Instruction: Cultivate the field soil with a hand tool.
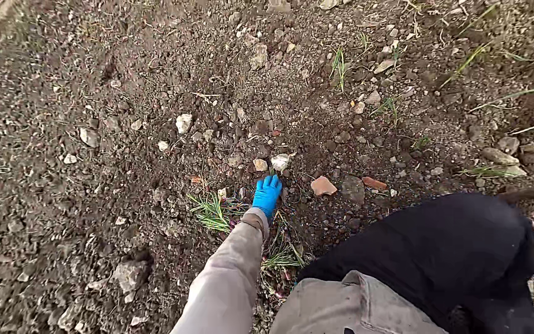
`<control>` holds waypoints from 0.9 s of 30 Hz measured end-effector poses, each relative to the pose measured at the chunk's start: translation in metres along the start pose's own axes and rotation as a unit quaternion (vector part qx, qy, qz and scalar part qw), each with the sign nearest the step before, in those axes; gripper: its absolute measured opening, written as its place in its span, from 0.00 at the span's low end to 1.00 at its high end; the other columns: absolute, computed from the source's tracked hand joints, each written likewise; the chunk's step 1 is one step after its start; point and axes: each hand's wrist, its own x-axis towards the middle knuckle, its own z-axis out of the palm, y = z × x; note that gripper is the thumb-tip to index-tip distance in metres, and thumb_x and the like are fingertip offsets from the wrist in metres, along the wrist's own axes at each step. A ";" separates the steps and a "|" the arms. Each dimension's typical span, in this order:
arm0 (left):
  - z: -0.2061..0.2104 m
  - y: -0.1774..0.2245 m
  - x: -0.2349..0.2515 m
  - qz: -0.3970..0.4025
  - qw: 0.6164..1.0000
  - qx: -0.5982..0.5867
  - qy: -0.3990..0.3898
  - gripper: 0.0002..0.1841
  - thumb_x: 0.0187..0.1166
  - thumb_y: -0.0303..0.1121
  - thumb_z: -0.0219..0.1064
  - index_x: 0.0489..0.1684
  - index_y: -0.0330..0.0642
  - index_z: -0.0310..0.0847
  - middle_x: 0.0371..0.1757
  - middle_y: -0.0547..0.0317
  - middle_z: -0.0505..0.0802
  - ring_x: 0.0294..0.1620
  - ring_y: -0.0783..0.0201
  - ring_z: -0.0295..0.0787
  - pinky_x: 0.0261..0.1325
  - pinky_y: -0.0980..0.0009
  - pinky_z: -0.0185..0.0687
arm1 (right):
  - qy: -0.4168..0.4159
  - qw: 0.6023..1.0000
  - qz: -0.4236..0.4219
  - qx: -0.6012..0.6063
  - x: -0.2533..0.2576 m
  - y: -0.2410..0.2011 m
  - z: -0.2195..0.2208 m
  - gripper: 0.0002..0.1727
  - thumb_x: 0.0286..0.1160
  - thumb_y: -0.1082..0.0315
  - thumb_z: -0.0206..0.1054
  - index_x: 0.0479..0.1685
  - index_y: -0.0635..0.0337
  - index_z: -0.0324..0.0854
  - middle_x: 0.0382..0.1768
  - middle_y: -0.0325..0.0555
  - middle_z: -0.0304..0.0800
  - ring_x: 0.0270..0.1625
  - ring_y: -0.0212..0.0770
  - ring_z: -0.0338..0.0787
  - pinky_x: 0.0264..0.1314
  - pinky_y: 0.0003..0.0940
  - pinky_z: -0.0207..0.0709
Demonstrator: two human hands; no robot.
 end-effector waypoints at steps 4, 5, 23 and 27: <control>-0.003 -0.023 0.029 0.077 0.996 0.038 -0.029 0.13 0.77 0.25 0.71 0.57 0.44 0.92 0.82 0.46 0.79 0.89 0.40 0.61 0.87 0.36 0.54 | 0.047 0.998 0.002 -0.046 0.033 0.026 -0.016 0.11 0.86 0.54 0.64 0.47 0.49 0.72 0.14 0.23 0.59 0.12 0.22 0.63 0.17 0.21 0.65; -0.005 -0.025 0.028 0.087 0.994 0.045 -0.058 0.12 0.81 0.28 0.69 0.57 0.45 0.92 0.81 0.46 0.80 0.91 0.41 0.58 0.89 0.36 0.48 | 0.051 0.997 0.004 -0.051 0.034 0.025 -0.013 0.12 0.86 0.54 0.64 0.47 0.50 0.72 0.15 0.24 0.60 0.12 0.23 0.63 0.17 0.22 0.65; -0.160 0.427 0.106 0.372 0.925 0.073 0.017 0.14 0.88 0.37 0.62 0.56 0.39 0.89 0.59 0.44 0.93 0.66 0.44 0.88 0.76 0.43 0.73 | -0.003 0.995 0.023 -0.094 0.043 0.007 -0.020 0.21 0.83 0.56 0.70 0.51 0.71 0.86 0.43 0.66 0.89 0.48 0.61 0.89 0.58 0.63 0.78; -0.130 0.507 0.111 0.373 0.895 0.223 -0.103 0.17 0.90 0.29 0.54 0.68 0.30 0.82 0.70 0.31 0.87 0.76 0.33 0.80 0.82 0.36 0.65 | 0.043 0.996 0.031 -0.066 0.042 0.008 -0.021 0.22 0.82 0.53 0.70 0.46 0.70 0.86 0.38 0.61 0.88 0.43 0.56 0.88 0.52 0.59 0.79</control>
